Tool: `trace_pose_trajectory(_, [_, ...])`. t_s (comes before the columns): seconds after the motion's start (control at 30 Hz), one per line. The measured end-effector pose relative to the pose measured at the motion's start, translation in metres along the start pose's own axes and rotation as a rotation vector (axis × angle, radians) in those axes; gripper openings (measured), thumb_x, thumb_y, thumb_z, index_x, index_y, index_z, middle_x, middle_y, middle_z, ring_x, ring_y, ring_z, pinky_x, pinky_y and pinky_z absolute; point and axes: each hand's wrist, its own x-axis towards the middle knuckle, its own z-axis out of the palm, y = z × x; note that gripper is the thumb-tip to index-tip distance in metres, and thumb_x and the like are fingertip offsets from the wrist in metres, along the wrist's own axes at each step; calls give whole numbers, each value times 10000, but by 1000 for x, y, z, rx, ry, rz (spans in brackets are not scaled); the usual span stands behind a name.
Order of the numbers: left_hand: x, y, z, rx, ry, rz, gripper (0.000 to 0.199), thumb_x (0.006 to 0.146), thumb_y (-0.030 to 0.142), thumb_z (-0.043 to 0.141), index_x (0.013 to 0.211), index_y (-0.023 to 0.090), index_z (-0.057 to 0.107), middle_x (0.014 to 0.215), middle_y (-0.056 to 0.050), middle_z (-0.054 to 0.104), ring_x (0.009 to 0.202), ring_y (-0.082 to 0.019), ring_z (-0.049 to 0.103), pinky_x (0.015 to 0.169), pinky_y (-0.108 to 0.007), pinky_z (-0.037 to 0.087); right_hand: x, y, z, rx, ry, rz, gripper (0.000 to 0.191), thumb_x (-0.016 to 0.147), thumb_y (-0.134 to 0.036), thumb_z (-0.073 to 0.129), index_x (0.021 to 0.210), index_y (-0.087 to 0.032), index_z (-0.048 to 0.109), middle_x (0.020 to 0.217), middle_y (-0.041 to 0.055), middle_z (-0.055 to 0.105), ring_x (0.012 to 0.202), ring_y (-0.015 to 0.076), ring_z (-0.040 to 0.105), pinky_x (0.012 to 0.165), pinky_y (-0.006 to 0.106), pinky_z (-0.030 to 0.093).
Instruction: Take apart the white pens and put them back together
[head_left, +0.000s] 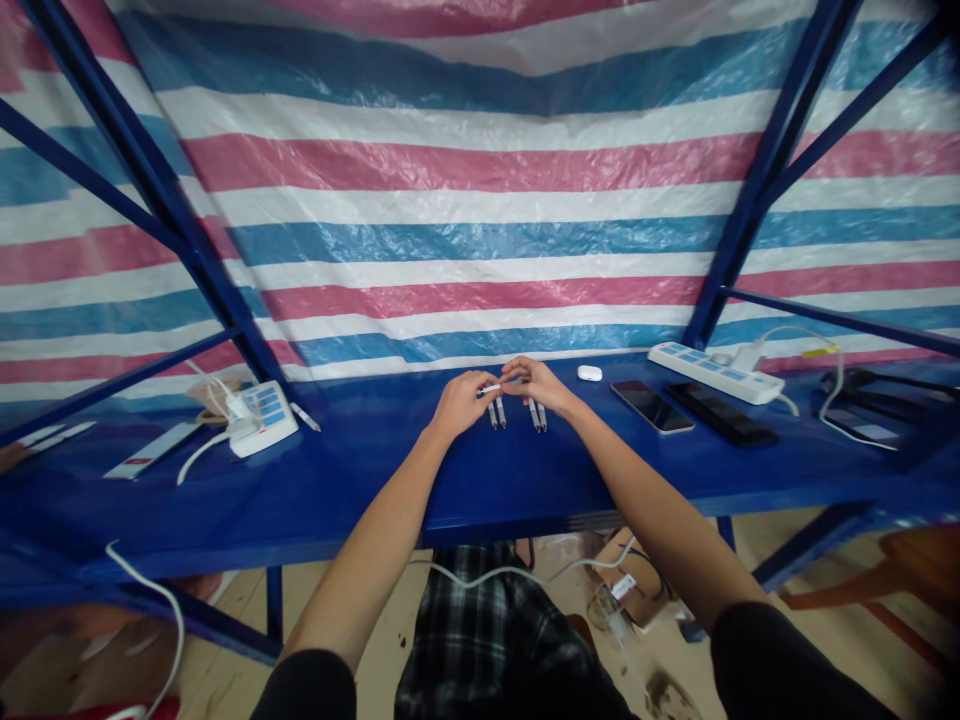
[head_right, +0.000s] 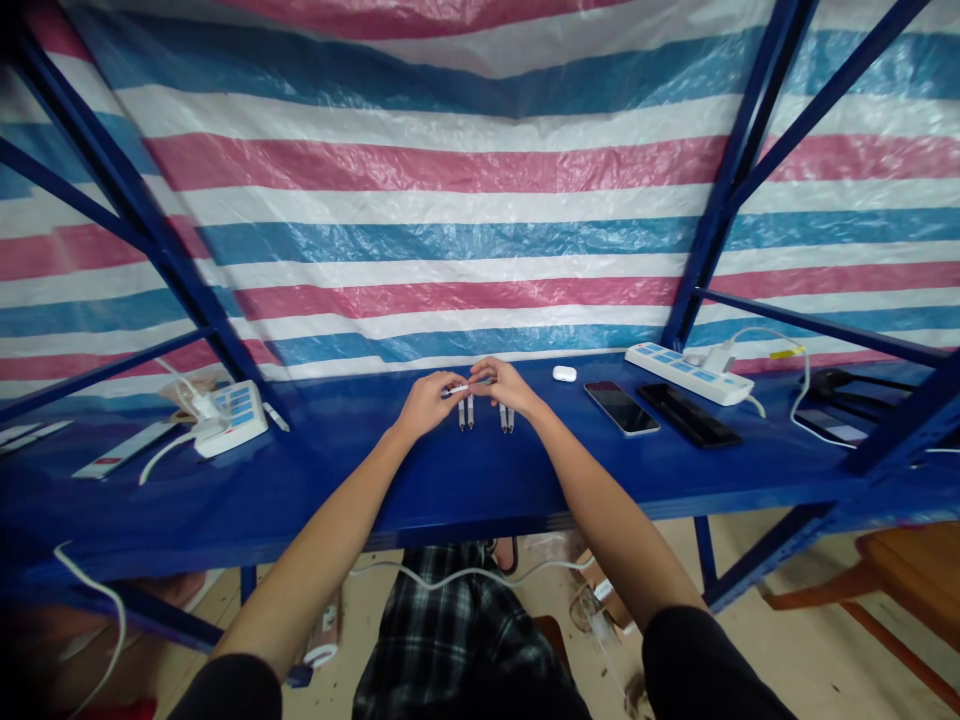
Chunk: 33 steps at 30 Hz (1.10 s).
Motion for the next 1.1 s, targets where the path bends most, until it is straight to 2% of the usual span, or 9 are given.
trace_pose_trajectory(0.13, [0,0,-1,-22,-17,9,123,922,295,681,999,215,736,965,-42,758,901,-200,698,805,-289,506,0,1,0,-36,-38,59,289,796,-355,757,966,-166,620,797,69,727,594,142,605,404,199,421])
trace_pose_trajectory(0.27, [1,-1,0,-44,-30,1,133,930,301,670,1001,211,738,951,-41,760,867,-192,704,783,-279,505,0,1,0,-47,-15,12,378,717,-273,821,1026,-179,625,929,70,736,681,150,645,420,185,446])
trace_pose_trajectory(0.4, [1,-4,0,-51,-34,16,133,931,313,670,985,216,743,957,-40,762,888,-197,708,791,-280,507,1,3,-1,-57,-48,65,270,837,-354,731,1002,-167,627,798,64,723,589,134,613,392,182,420])
trace_pose_trajectory(0.57, [1,-6,0,-57,-46,-17,142,926,310,673,1005,220,749,970,-44,766,896,-200,714,800,-287,519,1,4,-2,-67,-33,28,371,744,-249,801,1062,-180,622,994,77,737,664,134,641,410,178,448])
trace_pose_trajectory(0.7, [1,-7,0,-71,-51,-21,151,929,320,665,1001,218,750,972,-46,767,908,-203,712,817,-294,523,1,5,-2,-90,-43,62,275,858,-351,715,1036,-159,631,823,70,730,557,123,592,387,192,415])
trace_pose_trajectory(0.9, [1,-6,0,-99,-53,-57,171,920,333,662,972,203,761,956,-59,769,890,-205,713,814,-299,537,2,5,-2,-79,-22,-10,339,722,-236,819,1013,-169,660,974,73,734,614,112,615,411,181,453])
trace_pose_trajectory(1.0, [1,-4,0,-105,-50,-56,180,932,318,634,986,201,759,966,-60,770,888,-201,713,816,-299,542,1,5,-1,-71,-20,29,344,790,-329,787,1066,-167,662,883,69,742,561,115,605,395,190,447])
trace_pose_trajectory(1.1, [1,-3,0,-103,-52,-33,168,924,303,636,977,199,757,959,-57,769,879,-193,709,810,-290,541,1,6,-2,-77,-65,80,295,853,-398,722,1011,-153,682,808,76,742,532,119,598,377,190,420])
